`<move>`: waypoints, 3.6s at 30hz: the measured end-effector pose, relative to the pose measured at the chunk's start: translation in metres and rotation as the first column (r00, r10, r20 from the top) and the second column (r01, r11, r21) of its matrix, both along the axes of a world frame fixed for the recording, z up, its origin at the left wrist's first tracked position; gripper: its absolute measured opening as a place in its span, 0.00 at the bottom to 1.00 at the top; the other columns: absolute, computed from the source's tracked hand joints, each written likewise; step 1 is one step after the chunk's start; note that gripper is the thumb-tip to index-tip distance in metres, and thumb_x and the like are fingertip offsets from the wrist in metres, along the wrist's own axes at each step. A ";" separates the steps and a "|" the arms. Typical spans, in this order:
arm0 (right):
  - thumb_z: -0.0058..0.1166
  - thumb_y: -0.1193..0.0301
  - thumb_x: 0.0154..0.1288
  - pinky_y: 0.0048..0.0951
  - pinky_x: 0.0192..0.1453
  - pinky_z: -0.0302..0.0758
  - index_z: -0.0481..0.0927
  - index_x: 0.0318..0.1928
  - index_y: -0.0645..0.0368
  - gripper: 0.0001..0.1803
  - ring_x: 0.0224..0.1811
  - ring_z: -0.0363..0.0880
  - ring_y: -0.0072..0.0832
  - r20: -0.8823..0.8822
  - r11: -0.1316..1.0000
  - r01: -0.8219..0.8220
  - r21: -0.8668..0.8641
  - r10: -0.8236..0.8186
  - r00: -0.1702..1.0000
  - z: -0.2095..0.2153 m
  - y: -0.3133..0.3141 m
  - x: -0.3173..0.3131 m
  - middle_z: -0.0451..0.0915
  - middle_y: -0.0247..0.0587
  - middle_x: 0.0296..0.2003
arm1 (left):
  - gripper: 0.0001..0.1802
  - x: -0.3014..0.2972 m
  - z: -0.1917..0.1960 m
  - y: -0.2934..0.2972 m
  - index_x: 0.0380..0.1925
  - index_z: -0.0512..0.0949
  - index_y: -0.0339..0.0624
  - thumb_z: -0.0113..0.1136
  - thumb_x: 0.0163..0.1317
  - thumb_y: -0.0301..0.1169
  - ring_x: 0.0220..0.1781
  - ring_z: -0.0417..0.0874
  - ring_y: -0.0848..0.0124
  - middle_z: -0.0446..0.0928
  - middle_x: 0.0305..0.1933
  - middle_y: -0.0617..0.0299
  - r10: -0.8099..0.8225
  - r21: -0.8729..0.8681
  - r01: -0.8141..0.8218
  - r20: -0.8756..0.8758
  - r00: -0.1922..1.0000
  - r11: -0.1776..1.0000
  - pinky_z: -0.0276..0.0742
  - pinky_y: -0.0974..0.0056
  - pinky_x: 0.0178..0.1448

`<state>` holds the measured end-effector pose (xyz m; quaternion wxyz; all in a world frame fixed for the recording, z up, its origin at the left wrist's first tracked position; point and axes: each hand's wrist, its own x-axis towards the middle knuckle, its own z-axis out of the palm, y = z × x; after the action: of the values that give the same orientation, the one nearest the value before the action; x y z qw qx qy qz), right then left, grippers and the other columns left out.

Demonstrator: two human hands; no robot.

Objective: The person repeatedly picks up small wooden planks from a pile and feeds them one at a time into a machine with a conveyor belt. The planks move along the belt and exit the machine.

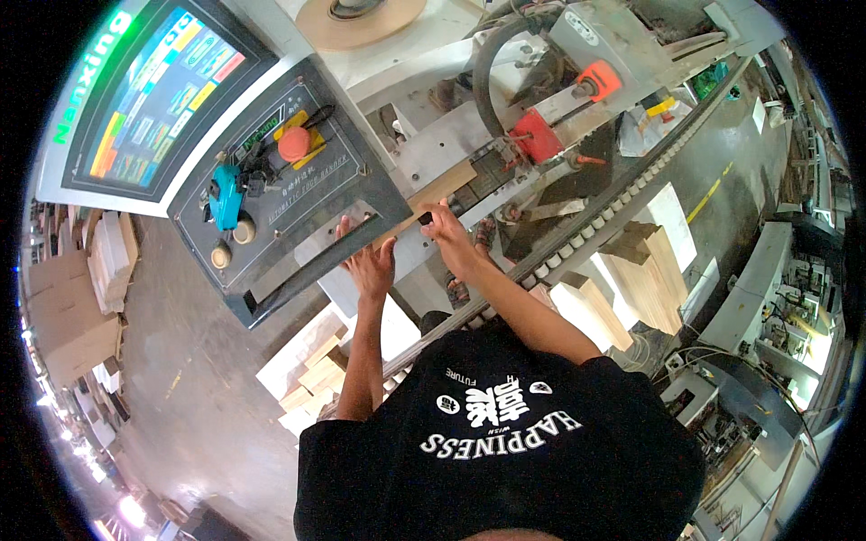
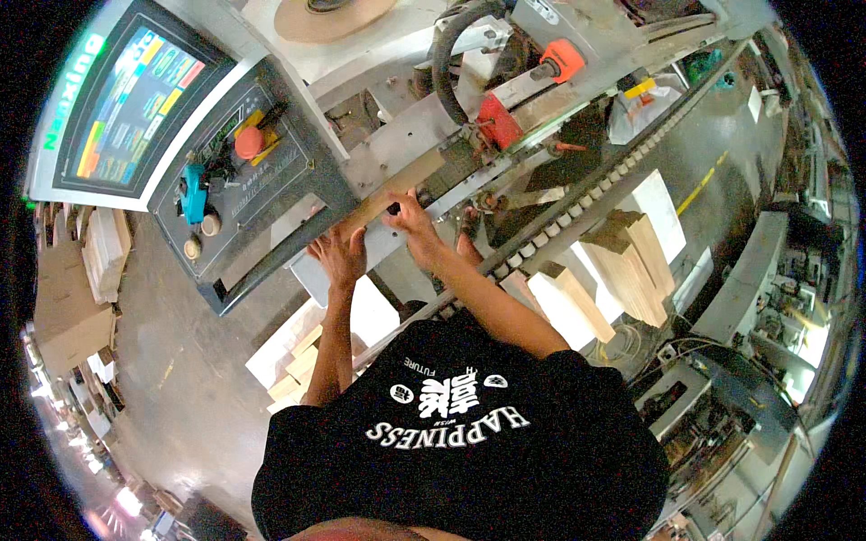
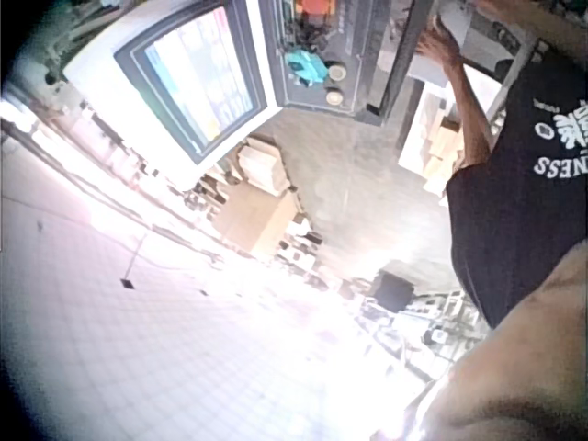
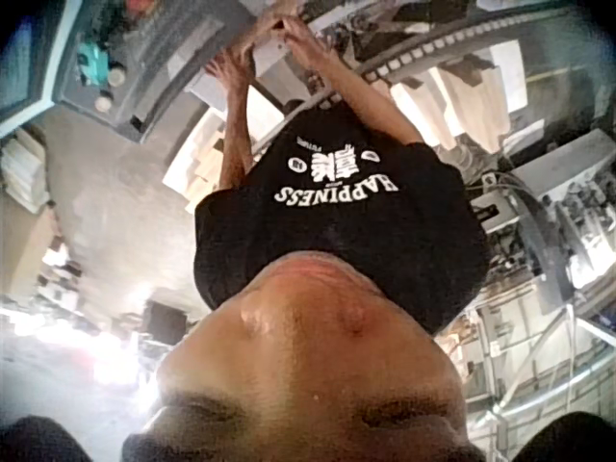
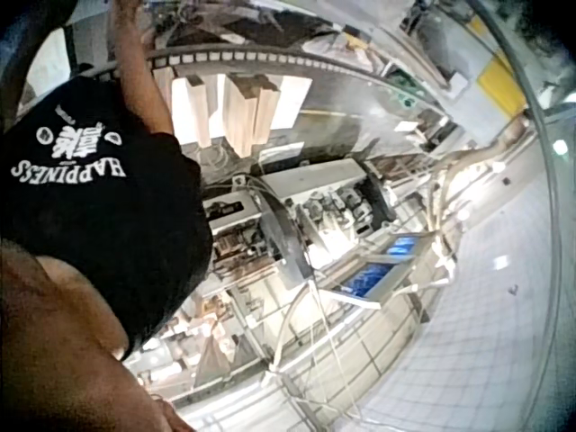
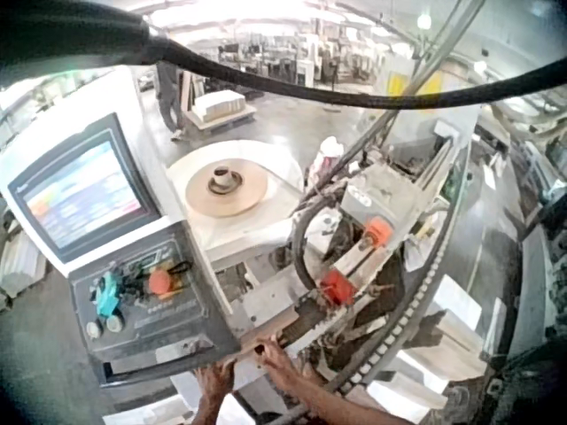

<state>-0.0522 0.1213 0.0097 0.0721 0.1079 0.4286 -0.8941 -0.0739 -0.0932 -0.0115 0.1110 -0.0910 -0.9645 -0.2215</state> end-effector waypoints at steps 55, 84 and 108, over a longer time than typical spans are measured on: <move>0.63 0.67 0.69 0.53 0.75 0.69 0.80 0.66 0.58 0.26 0.60 0.82 0.49 0.138 -0.531 -0.254 0.808 -0.250 0.958 0.074 0.253 0.321 0.86 0.49 0.57 | 0.29 0.102 0.102 0.180 0.69 0.74 0.45 0.67 0.72 0.41 0.83 0.64 0.51 0.71 0.76 0.56 -0.690 0.287 0.704 -0.168 0.704 0.649 0.55 0.43 0.83; 0.65 0.45 0.75 0.49 0.87 0.54 0.66 0.78 0.43 0.40 0.85 0.56 0.45 0.138 0.963 -0.091 0.255 0.057 0.989 0.016 0.026 0.026 0.62 0.48 0.80 | 0.42 0.004 -0.005 0.035 0.73 0.72 0.51 0.73 0.64 0.55 0.81 0.60 0.39 0.64 0.77 0.43 0.069 0.041 -0.068 -0.015 0.998 0.997 0.49 0.35 0.83; 0.67 0.50 0.73 0.43 0.89 0.39 0.72 0.75 0.49 0.37 0.91 0.31 0.39 0.126 0.983 0.077 0.167 -0.098 0.987 0.013 0.044 -0.013 0.27 0.53 0.88 | 0.55 -0.007 0.006 0.032 0.82 0.60 0.42 0.78 0.60 0.49 0.87 0.54 0.40 0.54 0.86 0.40 0.048 0.027 -0.047 -0.014 0.999 0.998 0.49 0.35 0.86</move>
<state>-0.0647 0.1656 0.0232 0.0524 0.1919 0.4886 -0.8496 -0.0813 -0.0616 -0.0052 0.1246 -0.0681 -0.9625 -0.2312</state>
